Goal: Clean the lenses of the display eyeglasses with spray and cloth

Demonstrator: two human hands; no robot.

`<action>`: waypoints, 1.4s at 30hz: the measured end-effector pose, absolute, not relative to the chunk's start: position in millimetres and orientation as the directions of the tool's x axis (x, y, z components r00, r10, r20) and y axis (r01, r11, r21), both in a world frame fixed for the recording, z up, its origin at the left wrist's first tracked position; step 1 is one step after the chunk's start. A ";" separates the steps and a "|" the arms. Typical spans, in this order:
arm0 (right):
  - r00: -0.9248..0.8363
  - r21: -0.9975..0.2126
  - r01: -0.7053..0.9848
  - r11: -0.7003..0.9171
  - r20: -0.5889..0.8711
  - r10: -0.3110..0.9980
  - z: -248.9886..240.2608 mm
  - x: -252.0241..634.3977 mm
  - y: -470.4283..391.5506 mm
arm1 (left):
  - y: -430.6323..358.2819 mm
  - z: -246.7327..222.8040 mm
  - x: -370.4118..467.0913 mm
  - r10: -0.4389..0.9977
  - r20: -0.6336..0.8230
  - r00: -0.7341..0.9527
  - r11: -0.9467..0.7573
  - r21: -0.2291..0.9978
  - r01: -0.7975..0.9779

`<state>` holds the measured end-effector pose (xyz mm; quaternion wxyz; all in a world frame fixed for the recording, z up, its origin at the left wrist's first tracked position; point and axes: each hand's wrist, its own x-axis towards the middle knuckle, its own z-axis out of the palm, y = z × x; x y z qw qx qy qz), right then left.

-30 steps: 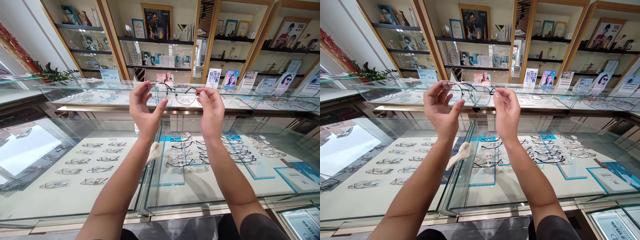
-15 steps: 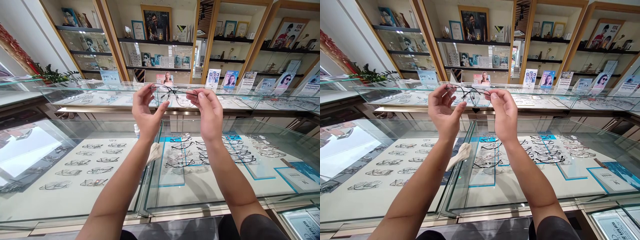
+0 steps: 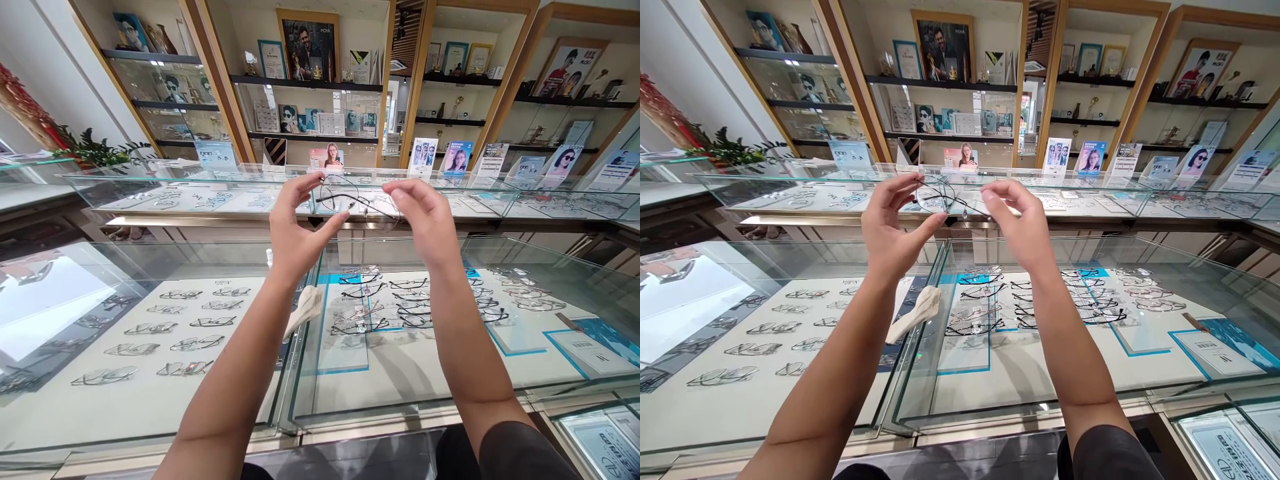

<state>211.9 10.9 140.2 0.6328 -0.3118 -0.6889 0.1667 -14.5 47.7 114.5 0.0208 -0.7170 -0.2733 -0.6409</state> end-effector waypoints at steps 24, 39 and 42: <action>-0.401 -0.873 0.109 0.475 0.398 0.825 136.7 231.7 24.7 | 34.4 121.2 -10.6 0.550 0.785 0.285 -0.835 0.524 0.166; -0.166 -0.979 -0.112 0.168 0.185 0.969 63.9 266.4 -5.3 | 54.6 76.9 35.0 0.592 0.638 0.494 -0.728 0.686 -0.014; -0.049 -0.976 -0.160 0.150 0.159 0.986 51.8 275.5 -12.7 | 55.1 74.7 31.4 0.606 0.670 0.429 -0.771 0.628 0.106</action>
